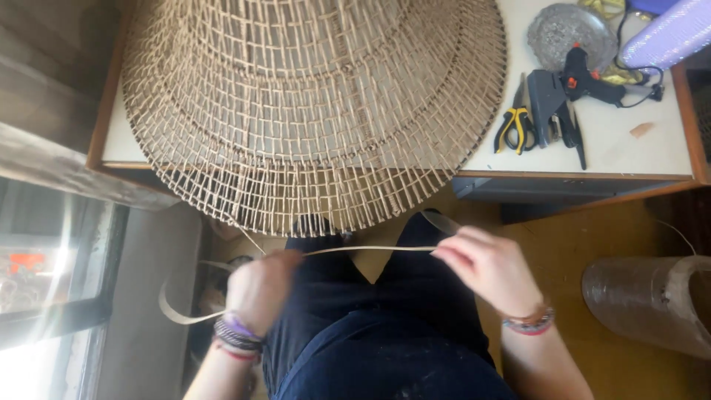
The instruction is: Weaving a rattan strand into a large circular structure and trimming excess ends with pliers
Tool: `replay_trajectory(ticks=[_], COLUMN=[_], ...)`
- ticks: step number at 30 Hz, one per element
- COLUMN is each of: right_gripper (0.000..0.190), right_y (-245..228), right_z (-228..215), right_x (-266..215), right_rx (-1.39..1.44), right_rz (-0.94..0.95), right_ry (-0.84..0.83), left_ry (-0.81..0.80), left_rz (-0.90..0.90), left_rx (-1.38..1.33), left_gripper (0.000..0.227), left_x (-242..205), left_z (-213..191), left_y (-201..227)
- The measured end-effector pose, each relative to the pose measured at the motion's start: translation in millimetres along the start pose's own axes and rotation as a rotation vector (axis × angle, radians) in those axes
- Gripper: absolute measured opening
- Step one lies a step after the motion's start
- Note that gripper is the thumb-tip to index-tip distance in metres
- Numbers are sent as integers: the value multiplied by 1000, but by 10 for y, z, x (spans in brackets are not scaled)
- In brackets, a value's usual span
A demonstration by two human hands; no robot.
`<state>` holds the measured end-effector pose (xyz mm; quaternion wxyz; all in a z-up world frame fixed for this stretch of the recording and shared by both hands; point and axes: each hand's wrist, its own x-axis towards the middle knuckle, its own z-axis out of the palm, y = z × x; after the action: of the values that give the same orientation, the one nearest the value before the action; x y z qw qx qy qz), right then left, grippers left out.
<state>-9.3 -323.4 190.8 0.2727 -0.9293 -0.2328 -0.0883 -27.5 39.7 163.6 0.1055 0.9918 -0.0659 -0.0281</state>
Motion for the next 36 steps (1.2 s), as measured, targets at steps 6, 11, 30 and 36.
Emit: replay_trajectory(ticks=[6, 11, 30, 36], right_gripper=[8, 8, 10, 10], right_y=[-414, 2, -127, 342], right_z=[140, -163, 56, 117], right_x=[100, 1, 293, 222], right_rx=[37, -13, -27, -180], right_rz=[-143, -53, -307, -193], right_ry=[-114, 17, -39, 0], left_ry=[16, -86, -179, -251], left_rz=[532, 227, 451, 340], left_rx=[-580, -116, -711, -544], left_gripper=[73, 24, 15, 34], left_x=[74, 116, 413, 494], left_z=[-327, 59, -114, -12], left_y=[1029, 192, 1031, 780])
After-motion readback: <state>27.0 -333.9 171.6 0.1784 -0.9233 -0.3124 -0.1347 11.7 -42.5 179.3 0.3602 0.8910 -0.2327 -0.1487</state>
